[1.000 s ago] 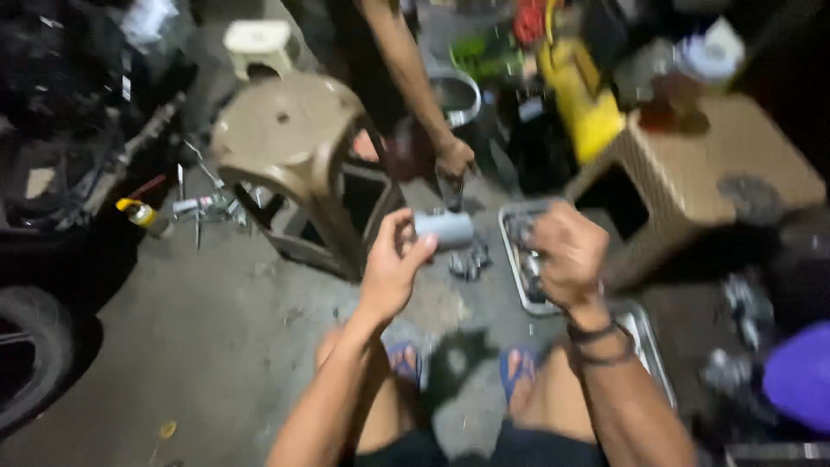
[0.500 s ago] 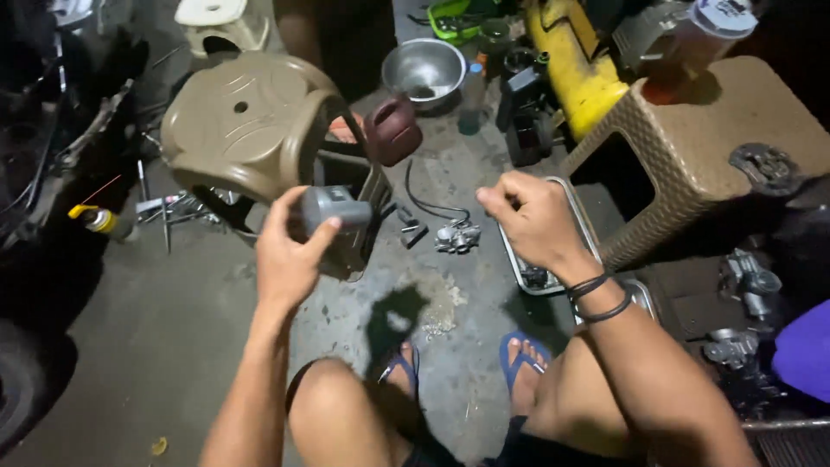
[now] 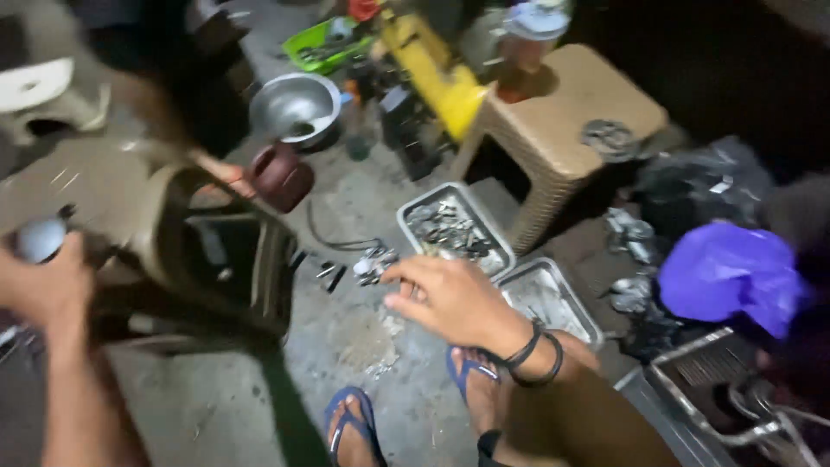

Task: Inspecting a motorcycle piston and carburetor for wear and damage by rotating them in hands

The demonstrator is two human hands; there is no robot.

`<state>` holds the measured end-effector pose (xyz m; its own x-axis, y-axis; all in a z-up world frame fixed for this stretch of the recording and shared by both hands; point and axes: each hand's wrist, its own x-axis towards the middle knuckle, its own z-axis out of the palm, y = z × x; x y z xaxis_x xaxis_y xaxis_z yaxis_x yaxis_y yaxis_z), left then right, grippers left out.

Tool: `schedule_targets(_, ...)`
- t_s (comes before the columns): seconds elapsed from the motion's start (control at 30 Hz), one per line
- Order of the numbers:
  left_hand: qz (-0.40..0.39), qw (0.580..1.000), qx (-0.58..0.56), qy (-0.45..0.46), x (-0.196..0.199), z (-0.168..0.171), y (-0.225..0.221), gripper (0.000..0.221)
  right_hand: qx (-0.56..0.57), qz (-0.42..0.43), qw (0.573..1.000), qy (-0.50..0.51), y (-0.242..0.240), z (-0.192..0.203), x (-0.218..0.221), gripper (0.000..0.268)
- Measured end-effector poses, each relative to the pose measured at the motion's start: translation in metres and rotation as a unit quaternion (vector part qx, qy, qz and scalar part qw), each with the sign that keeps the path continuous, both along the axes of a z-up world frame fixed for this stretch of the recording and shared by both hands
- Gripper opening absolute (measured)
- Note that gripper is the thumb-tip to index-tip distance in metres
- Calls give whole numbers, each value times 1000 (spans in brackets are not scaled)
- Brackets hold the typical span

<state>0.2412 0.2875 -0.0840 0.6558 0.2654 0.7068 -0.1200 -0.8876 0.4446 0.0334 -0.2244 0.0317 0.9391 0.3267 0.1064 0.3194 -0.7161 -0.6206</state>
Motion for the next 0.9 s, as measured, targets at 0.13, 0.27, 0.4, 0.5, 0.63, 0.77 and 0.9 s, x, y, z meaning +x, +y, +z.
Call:
schedule_targets(0.13, 51, 976, -108, 183, 29, -21, 10, 46, -34, -27, 999, 30, -39, -2, -9, 27)
schedule_targets(0.27, 128, 983, -31, 129, 15, -32, -15, 60, -43, -99, 991, 80, -66, -6, -3, 27)
schedule_targets(0.4, -62, 995, -65, -43, -48, 28, -183, 62, -33, -106, 989, 93, -66, -10, 21, 25)
schedule_targets(0.5, -219, 976, -4, 19, -65, 25, -278, 12, 4, -93, 995, 17, -69, -36, 58, 28)
schedule_targets(0.63, -173, 953, 65, 238, -53, -71, -314, 21, -11, -105, 994, 29, -70, -56, 96, 28)
schedule_targets(0.77, -138, 846, -32, 513, -52, -149, -311, 50, 5, -115, 987, 109, -65, -34, 93, 34)
schedule_targets(0.9, -143, 807, 16, 573, -55, -174, -327, 67, 25, -105, 985, 132, -79, -32, 88, 37)
